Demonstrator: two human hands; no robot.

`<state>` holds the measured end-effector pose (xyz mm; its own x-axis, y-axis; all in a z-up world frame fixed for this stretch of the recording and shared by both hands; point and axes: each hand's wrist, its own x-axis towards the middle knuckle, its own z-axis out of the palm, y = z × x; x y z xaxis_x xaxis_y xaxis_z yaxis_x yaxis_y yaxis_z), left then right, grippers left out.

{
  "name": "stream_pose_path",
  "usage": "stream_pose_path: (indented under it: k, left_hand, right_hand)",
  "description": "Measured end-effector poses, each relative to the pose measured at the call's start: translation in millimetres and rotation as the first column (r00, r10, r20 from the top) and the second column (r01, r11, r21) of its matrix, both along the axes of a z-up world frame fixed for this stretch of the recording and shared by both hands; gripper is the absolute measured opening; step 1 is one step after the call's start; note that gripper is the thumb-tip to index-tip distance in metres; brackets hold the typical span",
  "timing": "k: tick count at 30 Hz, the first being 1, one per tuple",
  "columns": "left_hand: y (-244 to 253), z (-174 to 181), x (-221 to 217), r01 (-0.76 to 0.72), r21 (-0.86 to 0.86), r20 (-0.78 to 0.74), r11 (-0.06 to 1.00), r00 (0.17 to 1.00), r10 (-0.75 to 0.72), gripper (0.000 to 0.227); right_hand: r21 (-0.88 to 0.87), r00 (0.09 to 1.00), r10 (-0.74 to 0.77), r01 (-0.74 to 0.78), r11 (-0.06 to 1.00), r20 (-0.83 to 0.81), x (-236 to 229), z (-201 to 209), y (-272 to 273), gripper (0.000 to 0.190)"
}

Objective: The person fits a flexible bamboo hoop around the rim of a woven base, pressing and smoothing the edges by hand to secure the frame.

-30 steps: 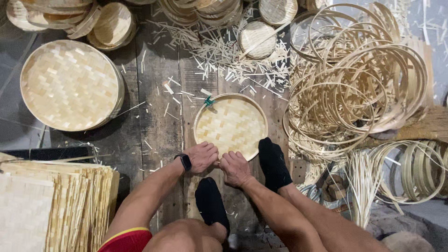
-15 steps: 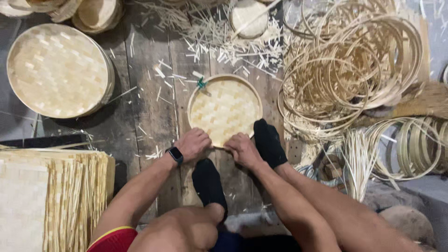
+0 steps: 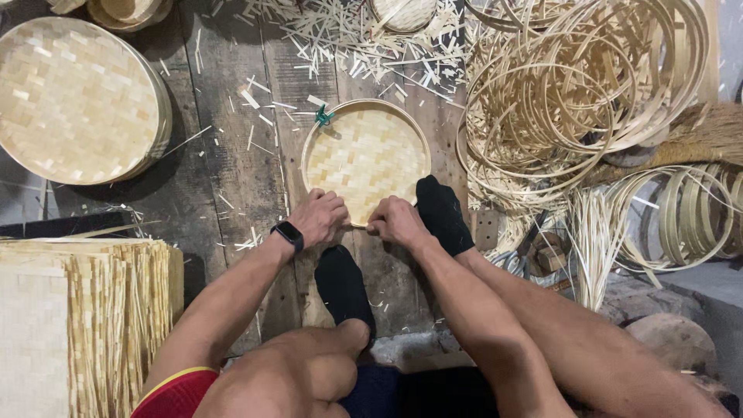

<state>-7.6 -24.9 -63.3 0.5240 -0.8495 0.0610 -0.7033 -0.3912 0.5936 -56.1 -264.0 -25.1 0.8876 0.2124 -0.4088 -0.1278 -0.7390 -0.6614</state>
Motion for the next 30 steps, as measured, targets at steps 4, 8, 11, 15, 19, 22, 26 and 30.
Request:
stream_pose_path:
  k: [4, 8, 11, 15, 19, 22, 26, 30]
  left_hand:
    - [-3.6, -8.3, 13.7, 0.073, 0.202, -0.132, 0.977, 0.990, -0.047, 0.011]
    - [-2.0, -10.9, 24.3, 0.063, 0.204, -0.316, 0.977, 0.949, 0.005, 0.022]
    - [2.2, -7.3, 23.7, 0.067, 0.151, -0.274, 0.986, 0.961, -0.024, 0.020]
    - [20.6, -0.3, 16.1, 0.076, 0.056, 0.030, 0.996, 0.997, -0.078, 0.023]
    - [17.7, -1.9, 5.0, 0.128, -0.015, 0.139, 0.992, 0.982, -0.125, 0.022]
    - [-0.6, -5.3, -5.4, 0.049, -0.092, 0.068, 0.995, 0.997, -0.043, 0.017]
    - [-8.4, -12.5, -16.4, -0.006, -0.054, 0.088, 0.999, 0.996, 0.011, 0.021]
    - [-10.2, -9.2, -13.2, -0.039, -0.034, 0.083, 0.999, 0.996, 0.042, 0.018]
  right_hand:
    - [-0.014, 0.972, -0.153, 0.153, 0.988, -0.178, 16.9, 9.2, -1.2, 0.028]
    - [0.002, 0.974, -0.145, 0.147, 0.989, -0.172, 9.1, 18.5, 4.5, 0.026]
    - [-0.090, 0.968, 0.155, -0.140, 0.986, 0.197, -9.7, 23.2, 12.0, 0.024]
    - [-0.173, 0.937, 0.290, -0.258, 0.951, 0.196, -8.0, 21.1, 1.4, 0.009]
    - [-0.050, 0.908, 0.287, -0.286, 0.957, 0.306, -7.7, 21.7, -10.6, 0.016]
    - [0.055, 0.888, 0.188, -0.232, 0.971, 0.420, -13.1, 20.7, 5.2, 0.015]
    - [0.065, 0.858, 0.159, -0.217, 0.974, 0.489, -20.0, 7.1, 13.6, 0.022]
    - [0.023, 0.847, 0.177, -0.217, 0.976, 0.500, -17.5, -1.0, 13.3, 0.020]
